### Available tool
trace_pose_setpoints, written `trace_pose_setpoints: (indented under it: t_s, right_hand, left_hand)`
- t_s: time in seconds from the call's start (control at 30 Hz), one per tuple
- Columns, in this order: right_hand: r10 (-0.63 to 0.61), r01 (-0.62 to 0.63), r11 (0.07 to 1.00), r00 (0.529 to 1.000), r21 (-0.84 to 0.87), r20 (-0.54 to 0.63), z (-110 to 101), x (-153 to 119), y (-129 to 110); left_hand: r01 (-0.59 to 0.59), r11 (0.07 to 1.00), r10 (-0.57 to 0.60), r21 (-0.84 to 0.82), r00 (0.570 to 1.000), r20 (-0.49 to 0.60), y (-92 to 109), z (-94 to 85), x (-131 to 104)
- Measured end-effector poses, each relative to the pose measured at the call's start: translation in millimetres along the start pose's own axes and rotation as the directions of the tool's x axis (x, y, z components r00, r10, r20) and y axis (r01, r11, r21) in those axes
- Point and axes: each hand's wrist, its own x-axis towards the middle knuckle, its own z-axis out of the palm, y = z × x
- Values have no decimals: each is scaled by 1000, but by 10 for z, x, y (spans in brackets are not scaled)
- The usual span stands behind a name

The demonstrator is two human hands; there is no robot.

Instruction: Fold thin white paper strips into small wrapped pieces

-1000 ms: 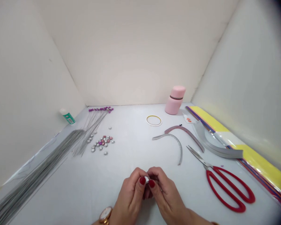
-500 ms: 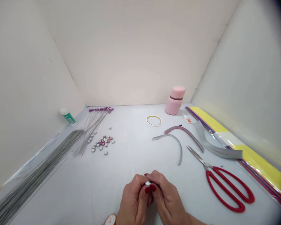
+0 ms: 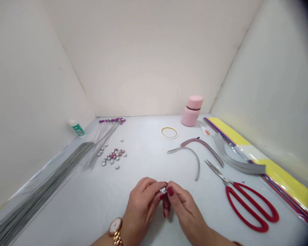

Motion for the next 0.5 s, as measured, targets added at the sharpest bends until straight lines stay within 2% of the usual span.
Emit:
trace_pose_setpoints:
  t_s: [0.1,0.27,0.5]
  right_hand:
    - [52,-56,995,998,87,42,-1,12,-21]
    - [87,-93,989,995,119,51,15,25,-32]
    - [39,-32,995,997,-95,67,-19,10,4]
  left_hand:
    - [16,1000,-16,2,1000,16,-19,-2,-7]
    - [54,995,-48,88,996,-69,-11,14,-19]
    - [-87,944,50,318,991,122,-28,-34,18]
